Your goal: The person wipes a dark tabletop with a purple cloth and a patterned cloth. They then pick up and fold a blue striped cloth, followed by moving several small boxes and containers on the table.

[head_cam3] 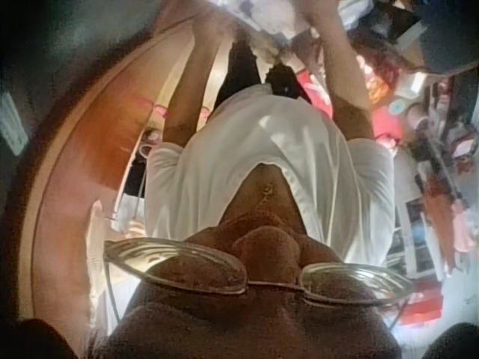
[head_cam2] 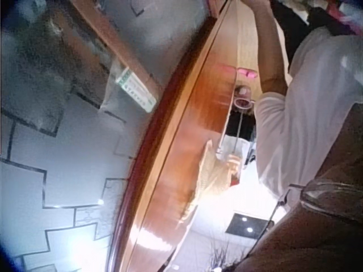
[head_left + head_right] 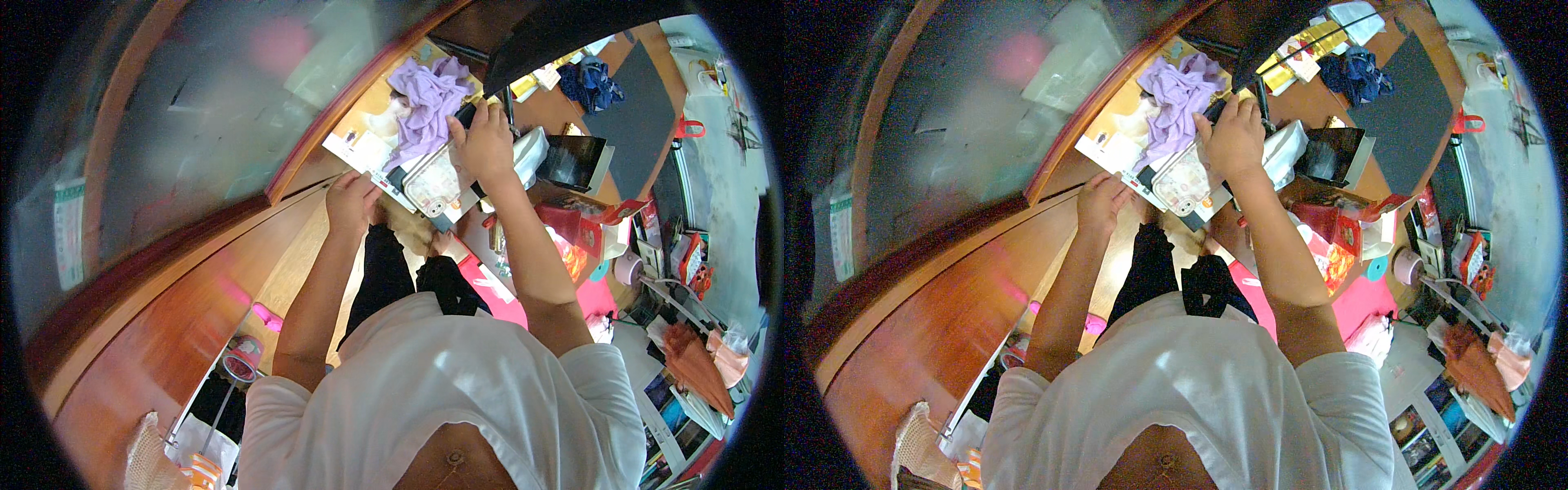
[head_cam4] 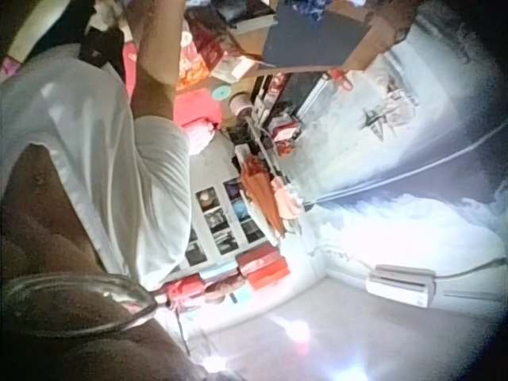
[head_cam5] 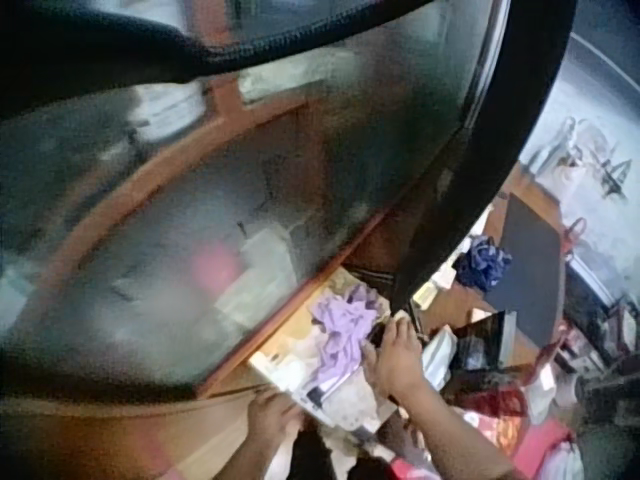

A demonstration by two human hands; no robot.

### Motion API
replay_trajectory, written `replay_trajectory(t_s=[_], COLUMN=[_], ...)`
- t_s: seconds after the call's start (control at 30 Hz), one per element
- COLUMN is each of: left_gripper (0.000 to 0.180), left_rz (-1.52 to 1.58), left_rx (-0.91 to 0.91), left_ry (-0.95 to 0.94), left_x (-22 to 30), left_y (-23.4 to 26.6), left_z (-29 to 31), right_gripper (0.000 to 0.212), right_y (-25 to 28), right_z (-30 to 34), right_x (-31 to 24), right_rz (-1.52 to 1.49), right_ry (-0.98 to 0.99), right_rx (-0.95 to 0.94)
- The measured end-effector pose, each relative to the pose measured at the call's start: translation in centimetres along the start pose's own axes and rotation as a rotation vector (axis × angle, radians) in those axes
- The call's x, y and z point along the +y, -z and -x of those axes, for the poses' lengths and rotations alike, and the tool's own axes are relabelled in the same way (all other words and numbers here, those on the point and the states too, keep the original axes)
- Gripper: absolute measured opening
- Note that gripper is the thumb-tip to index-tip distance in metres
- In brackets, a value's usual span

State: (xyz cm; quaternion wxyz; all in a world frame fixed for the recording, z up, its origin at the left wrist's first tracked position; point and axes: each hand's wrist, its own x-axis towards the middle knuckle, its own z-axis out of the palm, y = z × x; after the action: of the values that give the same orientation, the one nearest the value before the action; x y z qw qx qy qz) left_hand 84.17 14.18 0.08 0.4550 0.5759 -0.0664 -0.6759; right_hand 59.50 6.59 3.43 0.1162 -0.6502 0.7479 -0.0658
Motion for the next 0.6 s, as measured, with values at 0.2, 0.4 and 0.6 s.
replay_trajectory(t_s=[0.2, 0.4, 0.6], left_gripper=[0.019, 0.020, 0.030], left_rz=[-0.006, 0.013, 0.018], left_rx=[0.015, 0.013, -0.022], left_ry=[-0.015, 0.002, 0.034], left_x=[0.1, 0.7, 0.7], left_y=[-0.3, -0.7, -0.1], left_z=[0.1, 0.5, 0.2], right_gripper=[0.082, 0.065, 0.066], right_y=[-0.5, 0.7, 1.0], right_z=[0.1, -0.3, 0.1], right_x=[-0.3, -0.7, -5.3], right_rz=[0.218, -0.010, -0.085], right_ry=[0.019, 0.098, 0.436], right_rx=[0.056, 0.088, 0.198])
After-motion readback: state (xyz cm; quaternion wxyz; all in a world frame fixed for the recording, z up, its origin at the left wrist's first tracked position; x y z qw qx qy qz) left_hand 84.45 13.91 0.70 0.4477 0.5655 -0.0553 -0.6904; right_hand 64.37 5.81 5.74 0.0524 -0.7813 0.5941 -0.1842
